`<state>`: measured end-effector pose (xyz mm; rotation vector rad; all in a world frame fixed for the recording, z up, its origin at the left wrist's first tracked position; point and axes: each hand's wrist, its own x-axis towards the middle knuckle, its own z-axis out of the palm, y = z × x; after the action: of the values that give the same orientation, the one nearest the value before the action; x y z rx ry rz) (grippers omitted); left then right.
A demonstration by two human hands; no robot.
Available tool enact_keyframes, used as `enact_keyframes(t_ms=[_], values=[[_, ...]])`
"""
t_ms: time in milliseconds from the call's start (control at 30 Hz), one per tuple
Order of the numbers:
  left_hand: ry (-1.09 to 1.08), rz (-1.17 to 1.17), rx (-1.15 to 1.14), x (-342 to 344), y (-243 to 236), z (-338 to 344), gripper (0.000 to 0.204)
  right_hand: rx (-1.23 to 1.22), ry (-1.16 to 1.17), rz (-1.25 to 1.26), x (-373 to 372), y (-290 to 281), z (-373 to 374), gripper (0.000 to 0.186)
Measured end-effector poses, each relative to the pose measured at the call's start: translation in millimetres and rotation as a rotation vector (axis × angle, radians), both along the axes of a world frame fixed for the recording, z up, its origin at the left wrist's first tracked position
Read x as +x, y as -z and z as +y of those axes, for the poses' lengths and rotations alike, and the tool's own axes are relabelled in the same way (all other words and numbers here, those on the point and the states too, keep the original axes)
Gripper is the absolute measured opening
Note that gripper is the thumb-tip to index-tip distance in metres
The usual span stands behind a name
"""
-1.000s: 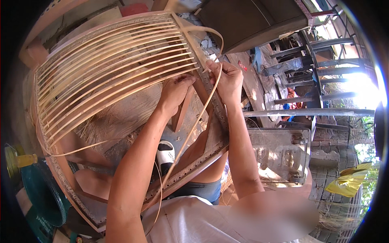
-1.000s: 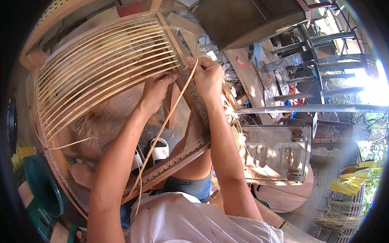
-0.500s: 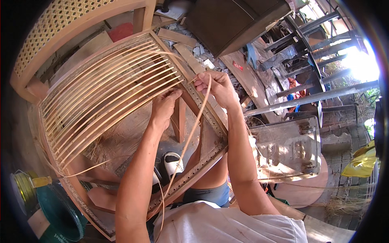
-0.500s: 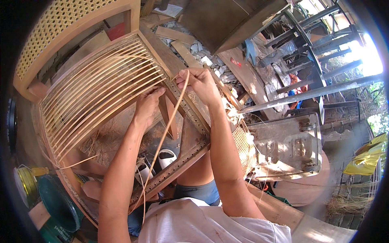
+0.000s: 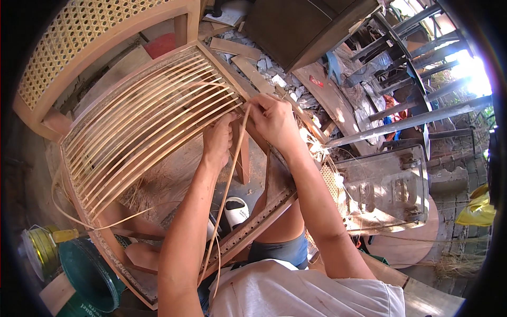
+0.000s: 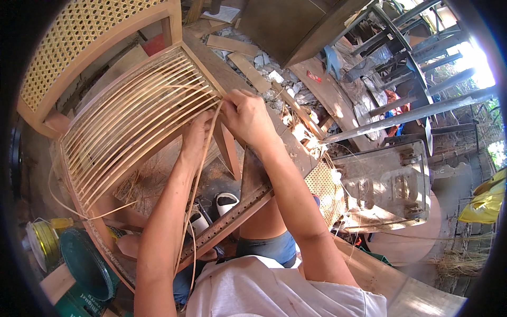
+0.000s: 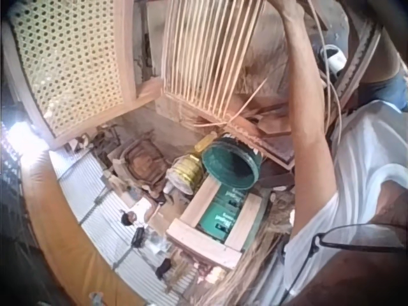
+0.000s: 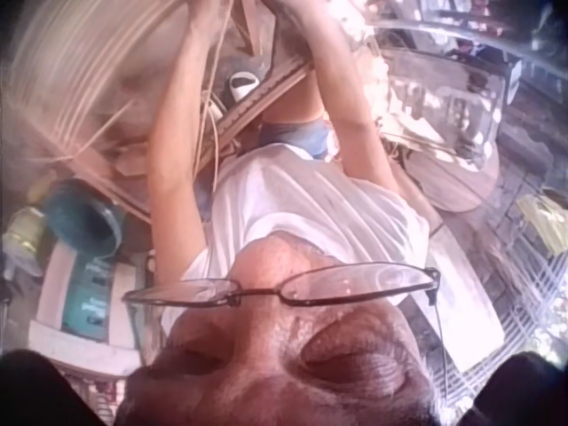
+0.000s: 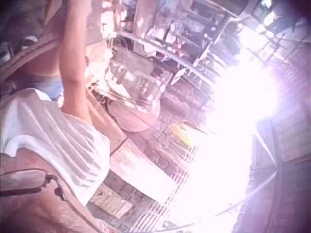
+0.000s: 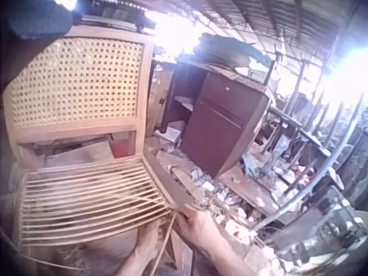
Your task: Repairing a wooden chair by weaving rattan strips into the seat and using a sanding block.
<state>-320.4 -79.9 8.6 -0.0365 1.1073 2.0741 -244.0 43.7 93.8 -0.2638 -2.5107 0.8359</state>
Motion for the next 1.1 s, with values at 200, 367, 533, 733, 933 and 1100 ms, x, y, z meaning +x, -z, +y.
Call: enact_keyframes(t_ms=[200, 367, 533, 733, 933, 1100], values=[[0.000, 0.026, -0.027, 5, 2, 8, 0.005, 0.145, 0.106, -0.016, -8, 6, 3, 0.012], [0.048, 0.035, -0.028, 1, 3, 9, 0.012, 0.235, 0.090, 0.043, -8, 13, 5, 0.013], [-0.007, 0.150, 0.052, 4, -5, 6, 0.009, 0.259, 0.062, 0.038, -10, 19, 6, 0.008], [0.030, 0.102, 0.067, 4, -8, 2, 0.007, 0.268, 0.123, -0.035, -10, 17, 3, 0.008], [0.030, 0.123, 0.111, 3, -1, 5, 0.009, 0.173, 0.106, 0.016, -8, 14, 5, 0.007], [0.047, 0.125, 0.059, 6, -10, 0, 0.007, 0.155, 0.084, 0.052, -9, 15, 5, 0.007]])
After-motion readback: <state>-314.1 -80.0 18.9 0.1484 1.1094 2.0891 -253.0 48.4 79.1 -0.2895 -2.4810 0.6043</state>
